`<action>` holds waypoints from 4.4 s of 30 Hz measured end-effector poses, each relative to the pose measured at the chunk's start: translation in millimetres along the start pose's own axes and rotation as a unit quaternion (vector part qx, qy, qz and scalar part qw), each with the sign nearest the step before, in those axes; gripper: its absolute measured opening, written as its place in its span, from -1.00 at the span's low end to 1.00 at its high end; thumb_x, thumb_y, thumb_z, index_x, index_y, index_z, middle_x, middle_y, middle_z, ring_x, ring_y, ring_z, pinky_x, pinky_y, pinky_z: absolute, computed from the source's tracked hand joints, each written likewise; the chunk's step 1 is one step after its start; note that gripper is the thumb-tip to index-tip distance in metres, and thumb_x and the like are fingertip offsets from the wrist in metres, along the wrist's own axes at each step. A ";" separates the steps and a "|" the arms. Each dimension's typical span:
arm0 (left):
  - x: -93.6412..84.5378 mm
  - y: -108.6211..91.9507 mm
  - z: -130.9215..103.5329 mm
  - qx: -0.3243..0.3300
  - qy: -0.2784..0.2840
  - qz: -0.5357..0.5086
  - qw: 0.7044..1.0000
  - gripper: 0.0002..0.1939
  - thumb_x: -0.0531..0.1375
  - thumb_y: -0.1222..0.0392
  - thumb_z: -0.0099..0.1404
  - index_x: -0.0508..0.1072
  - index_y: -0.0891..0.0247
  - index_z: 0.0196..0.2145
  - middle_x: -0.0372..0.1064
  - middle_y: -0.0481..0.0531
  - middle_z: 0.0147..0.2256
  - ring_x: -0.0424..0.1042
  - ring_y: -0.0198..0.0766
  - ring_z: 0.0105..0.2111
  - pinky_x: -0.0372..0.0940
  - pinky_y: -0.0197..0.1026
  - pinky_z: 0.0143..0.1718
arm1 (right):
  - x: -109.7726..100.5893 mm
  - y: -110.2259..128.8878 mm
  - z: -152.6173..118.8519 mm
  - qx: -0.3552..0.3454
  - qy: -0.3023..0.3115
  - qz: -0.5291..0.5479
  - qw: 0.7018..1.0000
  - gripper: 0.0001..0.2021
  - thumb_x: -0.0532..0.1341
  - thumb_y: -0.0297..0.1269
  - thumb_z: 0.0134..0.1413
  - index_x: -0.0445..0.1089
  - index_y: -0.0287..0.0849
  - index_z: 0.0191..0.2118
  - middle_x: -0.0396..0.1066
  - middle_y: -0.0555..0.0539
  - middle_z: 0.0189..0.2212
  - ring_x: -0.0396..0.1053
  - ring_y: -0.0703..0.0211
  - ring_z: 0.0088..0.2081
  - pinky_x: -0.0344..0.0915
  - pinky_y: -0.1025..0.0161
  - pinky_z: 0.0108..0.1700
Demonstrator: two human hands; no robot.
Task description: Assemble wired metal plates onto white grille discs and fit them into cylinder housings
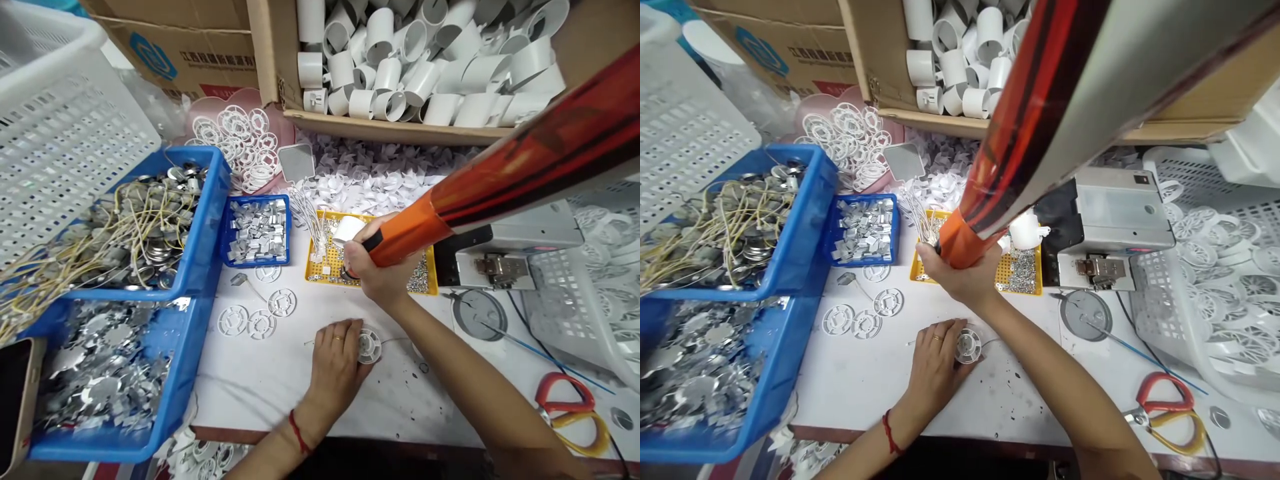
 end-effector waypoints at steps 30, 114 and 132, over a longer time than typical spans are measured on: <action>-13.0 8.2 5.7 -0.041 0.059 0.013 0.997 -0.26 0.29 -0.25 0.09 0.30 0.31 0.06 0.41 0.17 -0.16 0.44 -0.06 -0.25 0.38 -0.05 -0.28 | -36.0 -3.3 13.5 -0.091 -0.081 -0.038 0.992 -0.75 0.34 -0.26 -0.09 0.20 -0.08 -0.50 0.19 0.15 -0.68 0.23 0.27 -0.68 0.26 0.22 -0.62; -56.7 -8.2 -6.6 0.129 -0.150 -0.249 0.948 -0.90 0.24 0.17 0.30 0.49 0.17 -0.39 0.46 -0.13 -0.48 0.42 -0.36 -0.44 0.25 -0.19 -0.29 | -61.3 123.4 -80.3 -0.027 0.088 0.180 0.979 -0.79 0.31 -0.26 0.09 0.21 -0.09 -0.31 0.27 0.15 -0.60 0.24 0.35 -0.67 0.28 0.34 -0.63; -3.8 -0.5 -8.0 -0.051 0.071 0.007 0.996 -0.73 0.31 0.12 0.11 0.32 0.23 -0.31 0.37 0.02 -0.45 0.37 -0.10 -0.39 0.19 -0.13 -0.34 | -67.4 60.4 -82.0 -0.013 -0.031 0.089 0.995 -0.75 0.35 -0.35 -0.03 0.22 -0.10 -0.35 0.31 0.19 -0.63 0.27 0.33 -0.70 0.23 0.34 -0.67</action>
Point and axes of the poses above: each hand's wrist, its own z-axis towards the middle knuckle, its own x-axis out of the palm, y = z × x, the point moved 3 cm from there along z, towards the middle knuckle
